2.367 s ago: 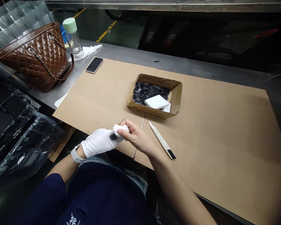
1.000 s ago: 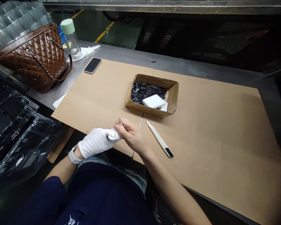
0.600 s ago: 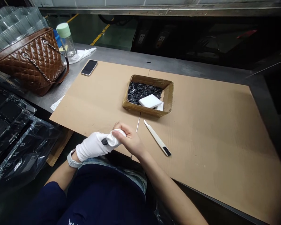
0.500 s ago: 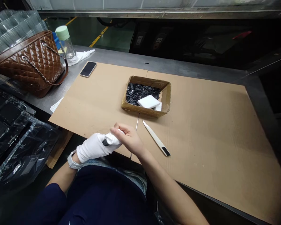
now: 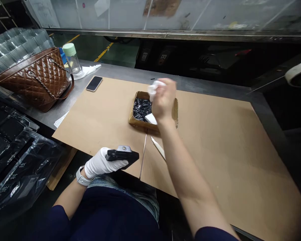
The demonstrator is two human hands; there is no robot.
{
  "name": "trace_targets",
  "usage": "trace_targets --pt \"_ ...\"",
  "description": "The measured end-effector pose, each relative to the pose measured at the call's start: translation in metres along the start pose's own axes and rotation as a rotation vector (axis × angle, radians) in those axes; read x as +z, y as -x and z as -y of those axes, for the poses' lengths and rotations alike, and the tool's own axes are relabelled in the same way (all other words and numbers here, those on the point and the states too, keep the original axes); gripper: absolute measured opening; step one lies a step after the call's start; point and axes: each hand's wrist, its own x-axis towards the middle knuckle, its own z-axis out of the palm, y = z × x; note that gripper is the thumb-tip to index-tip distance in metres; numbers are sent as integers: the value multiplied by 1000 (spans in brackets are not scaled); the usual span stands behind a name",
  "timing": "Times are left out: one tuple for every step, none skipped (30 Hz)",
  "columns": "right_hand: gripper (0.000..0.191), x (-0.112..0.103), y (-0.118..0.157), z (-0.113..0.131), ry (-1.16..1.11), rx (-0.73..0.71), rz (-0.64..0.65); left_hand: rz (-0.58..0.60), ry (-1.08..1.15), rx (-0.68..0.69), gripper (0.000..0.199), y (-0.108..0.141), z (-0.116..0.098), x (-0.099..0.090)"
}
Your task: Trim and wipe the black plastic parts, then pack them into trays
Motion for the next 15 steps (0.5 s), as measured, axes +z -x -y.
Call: trace_targets --pt "58 -1 -13 -10 83 20 44 -8 57 -11 32 -1 -1 -1" --pt "56 -3 -21 -21 167 47 66 -24 103 -25 33 -1 -1 -2" --pt "56 -6 -24 -33 233 78 71 -43 132 -39 34 -1 0 -3" --pt "58 -8 -24 -44 292 101 112 -59 151 -49 35 -2 2 -5" --pt "62 -11 -20 -55 363 130 173 -70 165 -55 35 -2 4 -6" --pt "65 -14 -14 -64 430 158 247 -78 179 -58 36 -3 6 -6" --pt "68 -16 -7 -73 482 182 320 -86 196 -62 37 -4 8 -7" --pt "70 -18 0 -79 527 198 377 -95 211 -66 39 -5 10 -7" --pt "70 -19 7 -83 563 195 396 -108 222 -72 39 -6 11 -7" --pt "70 -19 12 -85 592 167 372 -123 230 -81 40 -7 12 -6" --pt "71 -18 15 -85 611 117 322 -136 238 -90 40 -8 12 -5" --pt "72 -17 17 -83 623 68 274 -150 248 -98 40 -9 12 -4" --pt "73 -15 17 -80 628 37 253 -168 261 -105 41 -10 12 -3" --pt "74 -13 16 -76 623 35 264 -186 278 -111 43 -11 12 -1" --pt "74 -11 14 -72 607 60 299 -207 299 -119 46 -11 12 0"
